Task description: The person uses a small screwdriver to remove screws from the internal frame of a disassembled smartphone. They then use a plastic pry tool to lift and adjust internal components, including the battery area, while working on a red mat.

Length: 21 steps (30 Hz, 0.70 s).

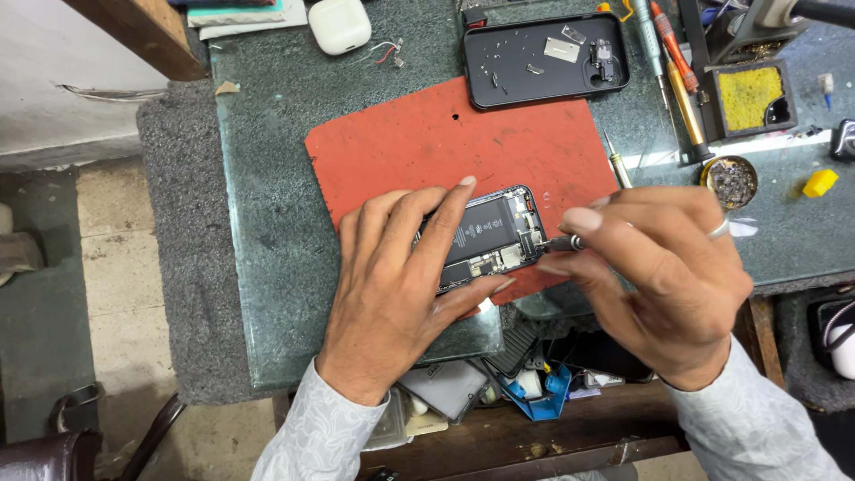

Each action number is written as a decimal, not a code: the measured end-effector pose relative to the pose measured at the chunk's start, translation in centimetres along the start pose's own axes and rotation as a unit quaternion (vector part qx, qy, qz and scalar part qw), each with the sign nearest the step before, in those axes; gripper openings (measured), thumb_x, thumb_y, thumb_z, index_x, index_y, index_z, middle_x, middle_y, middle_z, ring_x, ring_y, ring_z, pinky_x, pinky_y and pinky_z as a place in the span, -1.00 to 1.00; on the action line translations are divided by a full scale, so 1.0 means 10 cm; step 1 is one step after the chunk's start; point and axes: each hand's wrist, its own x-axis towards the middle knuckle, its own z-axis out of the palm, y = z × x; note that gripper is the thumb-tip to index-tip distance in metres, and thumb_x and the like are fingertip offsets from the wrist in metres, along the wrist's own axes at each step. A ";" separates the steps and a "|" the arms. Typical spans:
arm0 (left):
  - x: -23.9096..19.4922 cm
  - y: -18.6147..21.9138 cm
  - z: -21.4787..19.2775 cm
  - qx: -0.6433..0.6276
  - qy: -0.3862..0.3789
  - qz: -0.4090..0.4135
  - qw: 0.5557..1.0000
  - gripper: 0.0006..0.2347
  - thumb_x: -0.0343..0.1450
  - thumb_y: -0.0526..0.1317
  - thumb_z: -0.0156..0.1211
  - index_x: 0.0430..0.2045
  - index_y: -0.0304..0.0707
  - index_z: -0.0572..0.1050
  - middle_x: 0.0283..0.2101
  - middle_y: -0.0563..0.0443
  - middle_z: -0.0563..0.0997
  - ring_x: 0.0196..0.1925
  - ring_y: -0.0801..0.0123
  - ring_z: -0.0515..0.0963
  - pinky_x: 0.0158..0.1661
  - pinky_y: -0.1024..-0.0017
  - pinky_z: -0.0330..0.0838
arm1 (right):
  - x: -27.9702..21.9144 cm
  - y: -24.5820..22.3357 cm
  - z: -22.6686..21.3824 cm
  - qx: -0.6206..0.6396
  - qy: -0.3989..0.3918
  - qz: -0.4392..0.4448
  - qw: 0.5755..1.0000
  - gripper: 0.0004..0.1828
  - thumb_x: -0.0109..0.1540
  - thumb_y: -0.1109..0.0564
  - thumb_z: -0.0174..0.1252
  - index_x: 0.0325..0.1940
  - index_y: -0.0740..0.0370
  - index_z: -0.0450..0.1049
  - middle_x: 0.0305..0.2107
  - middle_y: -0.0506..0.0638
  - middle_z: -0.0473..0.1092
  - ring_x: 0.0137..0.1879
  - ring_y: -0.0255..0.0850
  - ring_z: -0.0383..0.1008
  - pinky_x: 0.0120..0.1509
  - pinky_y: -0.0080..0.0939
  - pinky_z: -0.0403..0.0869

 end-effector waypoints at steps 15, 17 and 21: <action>-0.04 -0.05 0.07 -0.010 0.002 0.001 1.000 -0.30 0.26 0.11 0.45 0.23 -0.32 0.41 0.10 -0.03 0.47 0.18 0.15 0.41 0.15 0.13 0.29 | 0.07 0.01 -0.06 0.144 0.011 0.086 0.986 -0.74 0.17 0.32 0.41 -0.08 0.23 0.56 -0.44 -0.08 0.45 -0.31 -0.29 0.44 -0.12 -0.34 0.41; -0.04 -0.05 0.06 -0.011 0.000 -0.001 1.000 -0.31 0.26 0.10 0.46 0.22 -0.32 0.41 0.10 -0.03 0.47 0.18 0.15 0.41 0.15 0.13 0.29 | 0.10 0.01 -0.07 0.156 0.000 0.083 0.984 -0.76 0.19 0.34 0.36 -0.08 0.25 0.55 -0.39 -0.03 0.49 -0.26 -0.27 0.49 -0.10 -0.34 0.46; -0.02 -0.03 0.04 -0.010 0.002 0.001 1.000 -0.32 0.27 0.07 0.47 0.22 -0.32 0.41 0.10 -0.03 0.47 0.17 0.14 0.41 0.13 0.12 0.28 | 0.14 -0.02 -0.10 0.183 -0.022 0.107 0.977 -0.81 0.23 0.40 0.16 -0.10 0.30 0.55 -0.35 0.04 0.56 -0.25 -0.26 0.59 -0.01 -0.20 0.49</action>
